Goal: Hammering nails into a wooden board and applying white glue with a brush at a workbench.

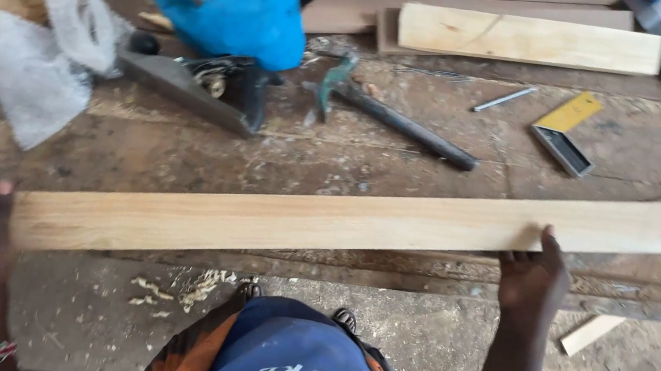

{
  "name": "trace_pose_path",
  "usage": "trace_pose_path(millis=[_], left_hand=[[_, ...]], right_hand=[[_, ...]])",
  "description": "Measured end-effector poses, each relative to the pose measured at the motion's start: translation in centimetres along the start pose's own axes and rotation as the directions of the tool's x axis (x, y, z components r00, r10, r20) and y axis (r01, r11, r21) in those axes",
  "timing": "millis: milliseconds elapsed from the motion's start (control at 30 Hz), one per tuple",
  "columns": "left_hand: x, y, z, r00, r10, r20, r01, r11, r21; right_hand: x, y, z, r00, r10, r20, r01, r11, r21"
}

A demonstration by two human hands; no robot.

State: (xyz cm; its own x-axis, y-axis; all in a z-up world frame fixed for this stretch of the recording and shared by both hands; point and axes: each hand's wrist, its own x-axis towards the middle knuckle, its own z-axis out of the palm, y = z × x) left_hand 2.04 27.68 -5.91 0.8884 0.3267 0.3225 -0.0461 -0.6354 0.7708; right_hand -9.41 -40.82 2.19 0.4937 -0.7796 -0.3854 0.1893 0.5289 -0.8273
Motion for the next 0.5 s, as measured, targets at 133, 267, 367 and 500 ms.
trace_pose_path(millis=[133, 267, 367, 500], left_hand=[[-0.3, 0.2, 1.9, 0.996, 0.024, -0.08, -0.034, 0.992, -0.125], [0.1, -0.4, 3.3, 0.98, -0.065, -0.189, 0.028, 0.98, -0.195], [-0.3, 3.0, 1.4, 0.966, -0.19, -0.177, 0.104, 0.908, -0.407], [1.0, 5.7, -0.2, 0.949, -0.314, 0.007, 0.256, 0.76, -0.597]], right_hand=[[0.2, 0.5, -1.5, 0.999, -0.001, 0.046, 0.003, 0.999, -0.054], [3.7, 1.6, -5.2, 0.984, 0.074, 0.164, -0.068, 0.997, -0.044], [3.3, 2.4, -4.0, 0.99, 0.08, 0.115, -0.074, 0.996, -0.059], [5.8, 3.9, -6.2, 0.998, -0.016, 0.065, 0.028, 0.98, -0.196]])
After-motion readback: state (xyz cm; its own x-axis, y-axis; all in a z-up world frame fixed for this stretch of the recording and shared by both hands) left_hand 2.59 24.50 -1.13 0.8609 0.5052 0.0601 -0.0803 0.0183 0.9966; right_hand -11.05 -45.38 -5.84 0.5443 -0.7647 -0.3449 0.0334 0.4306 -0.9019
